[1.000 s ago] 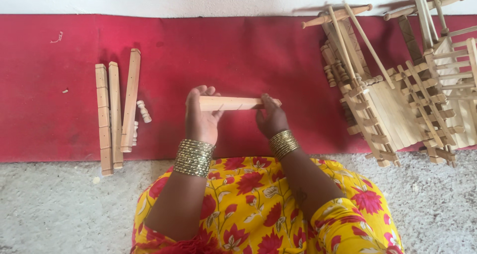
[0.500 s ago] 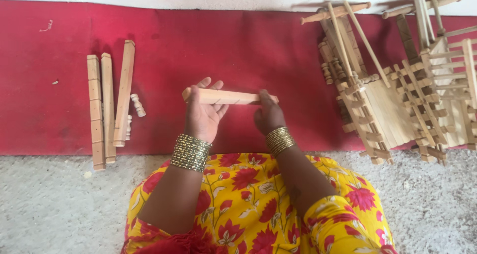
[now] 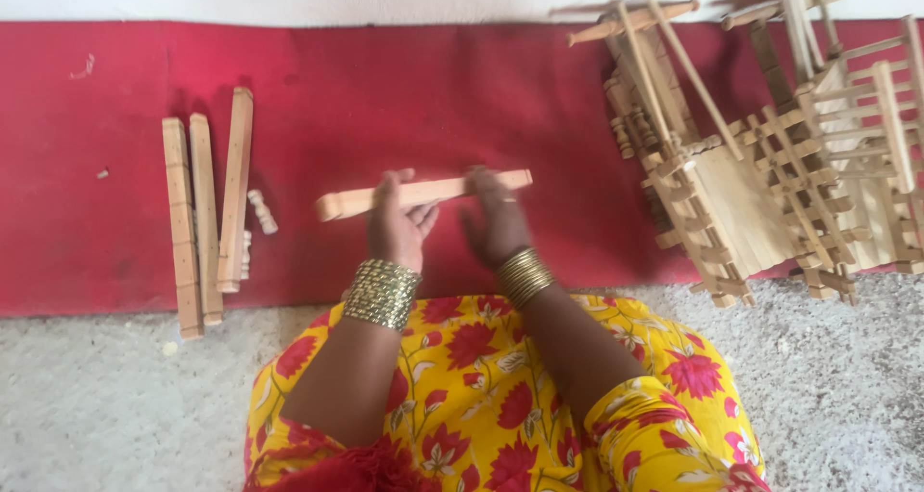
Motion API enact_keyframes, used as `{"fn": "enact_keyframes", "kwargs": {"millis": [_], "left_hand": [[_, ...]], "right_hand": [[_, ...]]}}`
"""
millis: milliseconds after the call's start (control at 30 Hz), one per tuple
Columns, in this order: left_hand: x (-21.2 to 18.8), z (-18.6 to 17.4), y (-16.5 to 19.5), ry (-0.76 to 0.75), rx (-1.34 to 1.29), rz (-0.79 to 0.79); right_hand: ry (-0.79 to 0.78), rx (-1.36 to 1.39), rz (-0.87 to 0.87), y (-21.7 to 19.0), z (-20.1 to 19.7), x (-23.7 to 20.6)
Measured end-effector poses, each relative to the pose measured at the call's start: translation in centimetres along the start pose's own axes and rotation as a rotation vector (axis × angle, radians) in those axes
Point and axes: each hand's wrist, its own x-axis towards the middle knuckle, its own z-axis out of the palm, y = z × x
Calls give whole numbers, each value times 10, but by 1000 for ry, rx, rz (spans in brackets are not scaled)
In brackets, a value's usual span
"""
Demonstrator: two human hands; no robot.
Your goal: The person sits on the floor and assembles parts of a wooden cot frame. They hold a long wooden rail, press small wooden pieces into slots along it, turn the rail over to work the other side, and fit small turned wooden spools into the rail before setting it with the other rails.
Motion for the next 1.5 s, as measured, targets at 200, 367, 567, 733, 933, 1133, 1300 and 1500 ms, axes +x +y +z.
{"fn": "enact_keyframes", "kwargs": {"millis": [200,367,567,733,933,1133,1300,1500], "left_hand": [[-3,-1,32,-67,-90,80],[0,3,38,-67,-269,65],[-12,28,22,-186,-426,-25],[-22,46,-6,-212,-241,-104],[-12,32,-8,-169,-164,-22],[-11,27,-7,-311,-234,8],[-18,26,-3,-206,-305,26],[-18,20,4,-263,-122,106]], "right_hand": [[185,69,172,71,-34,12],[172,342,654,70,-54,2],[472,912,528,52,-59,-25],[350,67,26,40,-47,-34],[-30,-65,280,40,-41,-12],[-52,45,344,36,-48,-1],[250,-119,-82,15,-42,-4],[-130,-40,207,30,-41,2]]}}
